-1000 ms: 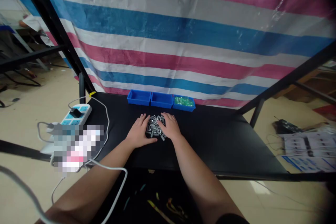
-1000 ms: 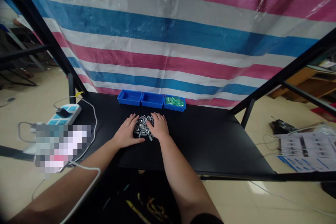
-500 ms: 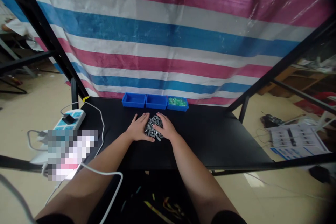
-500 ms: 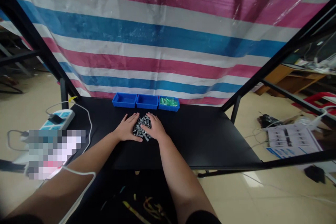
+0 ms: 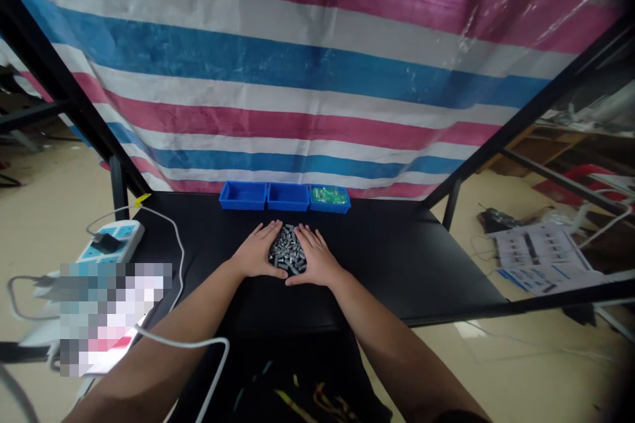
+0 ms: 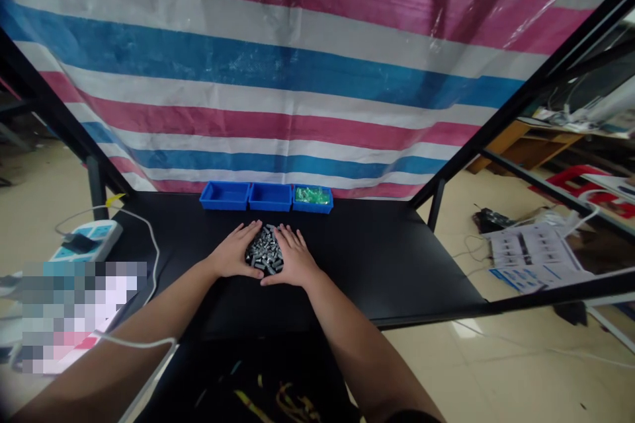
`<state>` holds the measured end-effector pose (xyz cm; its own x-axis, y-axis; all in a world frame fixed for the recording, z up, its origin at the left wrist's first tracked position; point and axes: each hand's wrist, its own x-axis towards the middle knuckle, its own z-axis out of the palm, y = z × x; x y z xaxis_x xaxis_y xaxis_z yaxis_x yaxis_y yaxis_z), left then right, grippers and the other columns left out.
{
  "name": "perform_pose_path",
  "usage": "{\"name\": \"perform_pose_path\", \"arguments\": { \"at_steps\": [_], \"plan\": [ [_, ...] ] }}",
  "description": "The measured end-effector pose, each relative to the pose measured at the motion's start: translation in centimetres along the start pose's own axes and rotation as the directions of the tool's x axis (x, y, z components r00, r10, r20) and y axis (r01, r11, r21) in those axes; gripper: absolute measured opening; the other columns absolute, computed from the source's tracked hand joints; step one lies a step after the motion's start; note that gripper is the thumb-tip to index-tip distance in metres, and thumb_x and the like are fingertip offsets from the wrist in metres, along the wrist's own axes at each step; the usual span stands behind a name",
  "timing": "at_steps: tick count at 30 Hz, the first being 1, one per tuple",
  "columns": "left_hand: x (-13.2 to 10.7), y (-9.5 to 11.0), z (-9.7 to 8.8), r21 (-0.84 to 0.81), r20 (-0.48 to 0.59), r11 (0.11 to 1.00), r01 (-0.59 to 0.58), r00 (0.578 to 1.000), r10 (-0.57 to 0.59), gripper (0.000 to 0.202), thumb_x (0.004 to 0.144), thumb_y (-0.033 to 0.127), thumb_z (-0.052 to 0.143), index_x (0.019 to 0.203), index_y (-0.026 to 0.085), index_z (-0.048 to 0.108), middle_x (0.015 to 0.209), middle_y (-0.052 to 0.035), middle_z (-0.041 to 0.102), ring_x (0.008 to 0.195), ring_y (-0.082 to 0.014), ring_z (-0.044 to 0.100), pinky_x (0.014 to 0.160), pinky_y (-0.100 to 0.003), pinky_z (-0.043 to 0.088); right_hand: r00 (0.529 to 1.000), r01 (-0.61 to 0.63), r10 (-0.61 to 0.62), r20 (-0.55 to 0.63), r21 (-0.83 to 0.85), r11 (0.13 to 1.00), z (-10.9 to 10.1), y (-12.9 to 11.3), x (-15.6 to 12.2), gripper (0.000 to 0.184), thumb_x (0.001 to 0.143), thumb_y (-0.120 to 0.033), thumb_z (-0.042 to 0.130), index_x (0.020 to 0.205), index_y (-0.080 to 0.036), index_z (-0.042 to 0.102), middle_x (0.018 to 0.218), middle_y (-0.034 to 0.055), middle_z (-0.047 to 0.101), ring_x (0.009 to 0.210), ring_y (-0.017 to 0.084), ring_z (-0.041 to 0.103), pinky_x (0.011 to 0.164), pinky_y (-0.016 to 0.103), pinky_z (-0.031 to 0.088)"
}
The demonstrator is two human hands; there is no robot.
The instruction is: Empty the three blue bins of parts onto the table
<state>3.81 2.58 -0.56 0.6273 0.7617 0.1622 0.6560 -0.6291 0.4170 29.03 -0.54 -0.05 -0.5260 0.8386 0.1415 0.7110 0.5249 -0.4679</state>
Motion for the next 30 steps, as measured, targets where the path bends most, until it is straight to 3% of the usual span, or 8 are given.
{"name": "perform_pose_path", "arguments": {
  "at_steps": [5, 10, 18, 22, 27, 30],
  "plan": [
    [1.8, -0.9, 0.0, -0.039, 0.045, 0.997, -0.070, 0.996, 0.072, 0.149, 0.049, 0.084, 0.075, 0.161, 0.011, 0.011, 0.164, -0.0249, 0.017, 0.153, -0.0393, 0.018, 0.124, -0.055, 0.016, 0.996, 0.072, -0.072, 0.059, 0.007, 0.997, -0.4, 0.6, 2.4, 0.145, 0.050, -0.074, 0.086, 0.162, -0.022, 0.009, 0.167, 0.0166, 0.012, 0.154, 0.038, 0.008, 0.125, 0.058, 0.005],
    [2.1, -1.2, 0.2, -0.069, 0.014, 0.994, -0.089, 0.996, 0.090, 0.142, 0.052, 0.080, 0.077, 0.161, 0.012, 0.014, 0.162, -0.0265, 0.025, 0.150, -0.0407, 0.027, 0.123, -0.058, 0.019, 0.984, 0.145, -0.150, 0.096, 0.050, 0.988, -0.7, 1.0, 3.5, 0.146, 0.051, -0.068, 0.089, 0.162, -0.022, 0.007, 0.167, 0.0147, 0.013, 0.154, 0.037, 0.011, 0.126, 0.056, 0.008],
    [1.3, -0.7, 0.0, -0.114, -0.041, 0.992, -0.062, 0.998, 0.057, 0.138, 0.050, 0.081, 0.078, 0.159, 0.017, 0.024, 0.160, -0.0209, 0.035, 0.146, -0.0443, 0.034, 0.121, -0.059, 0.027, 0.988, 0.136, -0.145, 0.055, 0.141, 0.981, -0.7, 0.9, 3.0, 0.143, 0.049, -0.067, 0.091, 0.162, -0.027, 0.014, 0.161, 0.0127, 0.027, 0.148, 0.037, 0.030, 0.121, 0.051, 0.030],
    [1.2, -0.7, 0.1, -0.114, -0.046, 0.991, -0.066, 0.997, 0.061, 0.138, 0.050, 0.081, 0.078, 0.159, 0.015, 0.024, 0.160, -0.0220, 0.035, 0.145, -0.0442, 0.035, 0.121, -0.058, 0.028, 0.988, 0.143, -0.149, 0.039, 0.119, 0.983, -0.7, 0.8, 2.9, 0.141, 0.050, -0.067, 0.090, 0.162, -0.029, 0.014, 0.165, 0.0118, 0.019, 0.151, 0.038, 0.022, 0.123, 0.054, 0.026],
    [1.2, -0.6, 0.0, -0.116, -0.042, 0.991, -0.063, 0.997, 0.059, 0.139, 0.050, 0.080, 0.080, 0.159, 0.015, 0.023, 0.160, -0.0238, 0.033, 0.145, -0.0450, 0.034, 0.121, -0.061, 0.027, 0.990, 0.130, -0.131, 0.053, 0.024, 0.991, -0.2, 1.5, 3.3, 0.147, 0.049, -0.071, 0.088, 0.162, -0.026, 0.006, 0.169, 0.0133, 0.001, 0.154, 0.039, -0.003, 0.125, 0.060, 0.007],
    [1.3, -0.6, -0.1, -0.126, -0.041, 0.990, -0.057, 0.998, 0.053, 0.142, 0.051, 0.080, 0.080, 0.161, 0.014, 0.017, 0.160, -0.0249, 0.032, 0.145, -0.0445, 0.035, 0.120, -0.062, 0.026, 0.988, 0.126, -0.126, 0.088, 0.002, 0.992, -0.2, 1.8, 3.9, 0.148, 0.049, -0.070, 0.089, 0.162, -0.023, 0.007, 0.168, 0.0161, -0.002, 0.154, 0.040, -0.005, 0.124, 0.060, 0.006]
  ]
}}
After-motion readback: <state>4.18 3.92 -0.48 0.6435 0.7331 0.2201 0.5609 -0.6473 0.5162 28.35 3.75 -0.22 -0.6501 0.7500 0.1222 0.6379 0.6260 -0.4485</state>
